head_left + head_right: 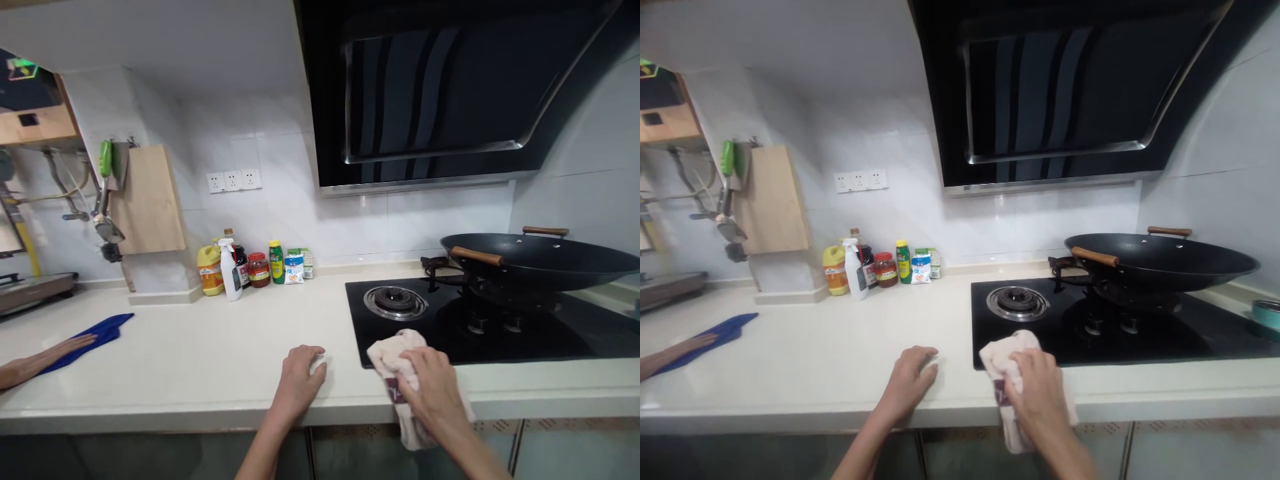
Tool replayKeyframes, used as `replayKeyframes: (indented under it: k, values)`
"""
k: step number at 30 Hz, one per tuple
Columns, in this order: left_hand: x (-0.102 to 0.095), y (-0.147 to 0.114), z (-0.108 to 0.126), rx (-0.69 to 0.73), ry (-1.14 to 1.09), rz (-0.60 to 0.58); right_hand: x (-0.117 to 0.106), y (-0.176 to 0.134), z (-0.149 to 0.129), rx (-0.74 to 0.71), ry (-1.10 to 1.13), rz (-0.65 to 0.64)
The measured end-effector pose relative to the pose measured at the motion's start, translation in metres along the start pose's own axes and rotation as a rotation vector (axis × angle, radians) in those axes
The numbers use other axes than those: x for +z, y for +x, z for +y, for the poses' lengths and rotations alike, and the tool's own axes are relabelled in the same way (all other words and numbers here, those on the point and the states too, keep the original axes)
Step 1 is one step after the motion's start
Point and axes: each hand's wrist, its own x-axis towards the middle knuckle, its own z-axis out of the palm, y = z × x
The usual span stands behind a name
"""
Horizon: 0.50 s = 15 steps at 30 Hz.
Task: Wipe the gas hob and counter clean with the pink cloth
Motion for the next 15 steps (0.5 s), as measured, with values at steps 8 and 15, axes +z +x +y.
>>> replayKeyframes:
  k: [8,15]
  values:
    - [-0.003,-0.001,0.01,-0.001,0.074,-0.069,0.004,0.039,0.028,0.126,-0.216,-0.196]
    - [-0.001,0.001,0.005,-0.019,0.025,-0.055,0.028,0.078,-0.033,0.048,-0.097,-0.398]
